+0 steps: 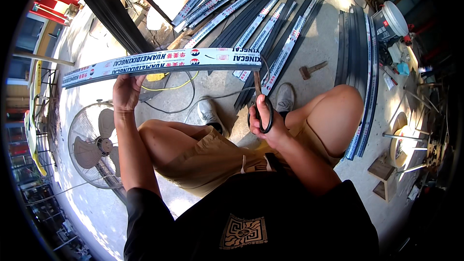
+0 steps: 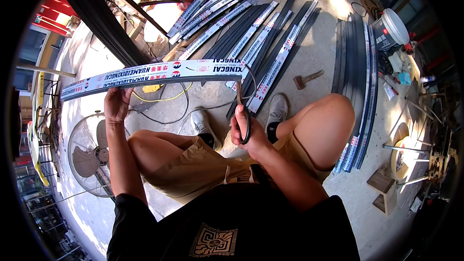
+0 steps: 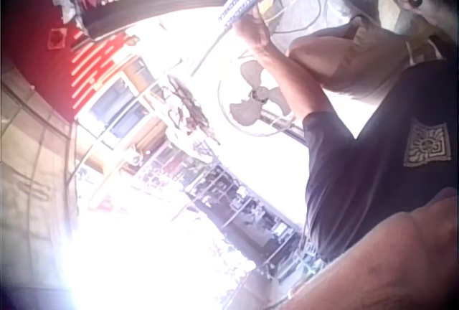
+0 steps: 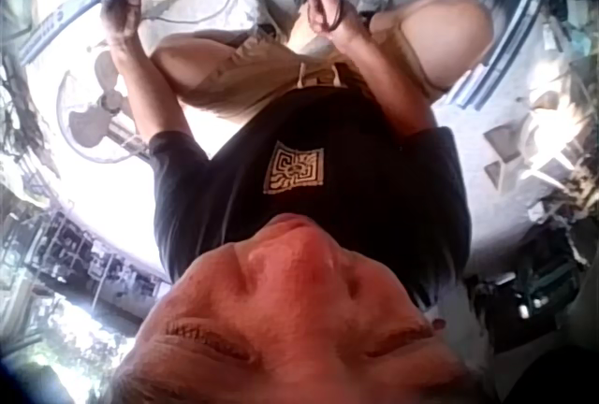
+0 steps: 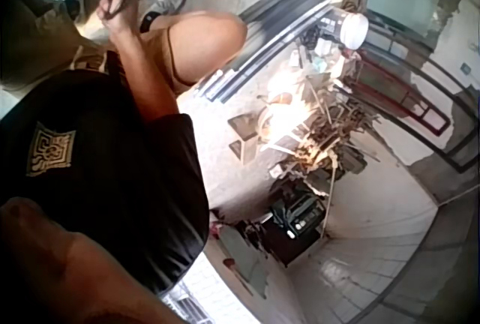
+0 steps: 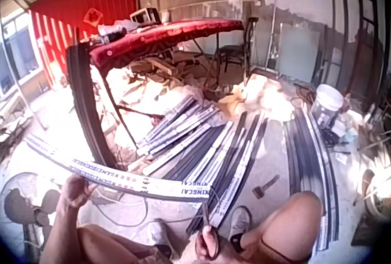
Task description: The person holds and cuts multiple long metal strips using a pair of shears, moving individual strips aside and picking up new ones while seated.
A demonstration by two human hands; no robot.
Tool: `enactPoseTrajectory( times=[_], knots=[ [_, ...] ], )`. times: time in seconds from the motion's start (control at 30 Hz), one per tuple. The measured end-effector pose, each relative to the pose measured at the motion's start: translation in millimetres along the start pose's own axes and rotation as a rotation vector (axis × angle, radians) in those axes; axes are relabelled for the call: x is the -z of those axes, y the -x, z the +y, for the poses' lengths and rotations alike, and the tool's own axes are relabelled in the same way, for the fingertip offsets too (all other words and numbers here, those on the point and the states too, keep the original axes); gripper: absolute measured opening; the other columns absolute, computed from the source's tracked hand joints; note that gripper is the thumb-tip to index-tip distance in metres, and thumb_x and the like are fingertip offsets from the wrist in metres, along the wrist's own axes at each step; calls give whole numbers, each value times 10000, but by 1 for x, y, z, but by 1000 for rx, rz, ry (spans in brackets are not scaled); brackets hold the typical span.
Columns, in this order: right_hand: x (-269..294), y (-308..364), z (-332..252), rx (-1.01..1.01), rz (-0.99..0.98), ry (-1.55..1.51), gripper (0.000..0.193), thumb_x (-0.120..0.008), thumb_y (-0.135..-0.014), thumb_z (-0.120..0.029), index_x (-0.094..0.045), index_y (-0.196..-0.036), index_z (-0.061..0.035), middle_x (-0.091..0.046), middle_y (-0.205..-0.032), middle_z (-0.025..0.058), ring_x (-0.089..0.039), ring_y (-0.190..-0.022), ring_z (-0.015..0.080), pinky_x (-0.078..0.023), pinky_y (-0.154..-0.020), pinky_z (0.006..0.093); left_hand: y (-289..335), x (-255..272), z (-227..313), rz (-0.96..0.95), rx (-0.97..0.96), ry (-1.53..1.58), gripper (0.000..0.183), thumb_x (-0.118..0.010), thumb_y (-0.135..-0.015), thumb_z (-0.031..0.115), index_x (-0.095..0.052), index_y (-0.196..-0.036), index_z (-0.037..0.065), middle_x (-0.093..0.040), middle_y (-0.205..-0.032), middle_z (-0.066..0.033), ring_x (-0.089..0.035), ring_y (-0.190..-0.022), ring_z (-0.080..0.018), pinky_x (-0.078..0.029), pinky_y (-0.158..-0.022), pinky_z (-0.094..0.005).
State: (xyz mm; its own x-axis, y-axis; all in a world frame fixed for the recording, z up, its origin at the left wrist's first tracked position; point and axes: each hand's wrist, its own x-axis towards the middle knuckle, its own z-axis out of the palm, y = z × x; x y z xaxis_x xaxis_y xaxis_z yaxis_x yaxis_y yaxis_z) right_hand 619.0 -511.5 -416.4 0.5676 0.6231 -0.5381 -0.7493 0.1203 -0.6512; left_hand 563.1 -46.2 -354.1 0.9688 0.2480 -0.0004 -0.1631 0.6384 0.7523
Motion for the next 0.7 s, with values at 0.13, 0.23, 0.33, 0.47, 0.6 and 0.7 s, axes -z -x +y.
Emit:
enactPoseTrajectory(
  times=[0.13,0.23,0.33,0.47,0.6,0.7],
  knots=[
    [0,-5,13,-51,-12,37,669,-441,-1017,-791,-520,-940,-131,-450,-637,-36,-480,-516,98,-273,-393,238,1,6,-3,-4,31,8,451,-542,-1037,50,-499,-1464,-89,-623,-1454,-234,-678,-1275,-364,-636,-1036,-457],
    [4,-4,9,-73,90,-75,660,-464,-997,-809,-517,-922,-156,-473,-639,-37,-498,-525,101,-276,-393,245,-1,-8,2,10,41,-29,416,-528,-1047,79,-527,-1430,-86,-667,-1382,-228,-706,-1221,-360,-646,-1015,-446],
    [16,-13,-4,46,342,-163,602,-507,-1015,-761,-513,-916,-167,-490,-654,-33,-514,-537,119,-280,-397,247,1,18,6,109,68,-95,354,-506,-1063,110,-569,-1358,-74,-696,-1318,-217,-727,-1167,-348,-656,-984,-428],
    [27,-17,-32,519,518,341,462,-676,-1036,-530,-531,-924,-106,-531,-701,-17,-536,-593,100,-407,-537,258,-7,13,-4,177,182,-218,301,-526,-1055,108,-626,-1303,-29,-711,-1284,-187,-725,-1164,-306,-667,-944,-384],
    [2,-30,-39,585,230,667,403,-807,-976,-365,-599,-1040,-26,-667,-817,33,-630,-748,143,-512,-712,298,-10,-25,-9,270,286,-477,373,-477,-1073,128,-595,-1378,-51,-725,-1249,-182,-751,-1099,-281,-671,-889,-329],
    [-28,-41,-33,585,224,979,512,-882,-865,-461,-615,-997,-44,-618,-764,112,-642,-698,324,-526,-688,409,-16,-39,-24,314,338,-587,367,-426,-1107,137,-603,-1356,-65,-734,-1227,-196,-758,-1076,-288,-666,-907,-347]
  ],
)
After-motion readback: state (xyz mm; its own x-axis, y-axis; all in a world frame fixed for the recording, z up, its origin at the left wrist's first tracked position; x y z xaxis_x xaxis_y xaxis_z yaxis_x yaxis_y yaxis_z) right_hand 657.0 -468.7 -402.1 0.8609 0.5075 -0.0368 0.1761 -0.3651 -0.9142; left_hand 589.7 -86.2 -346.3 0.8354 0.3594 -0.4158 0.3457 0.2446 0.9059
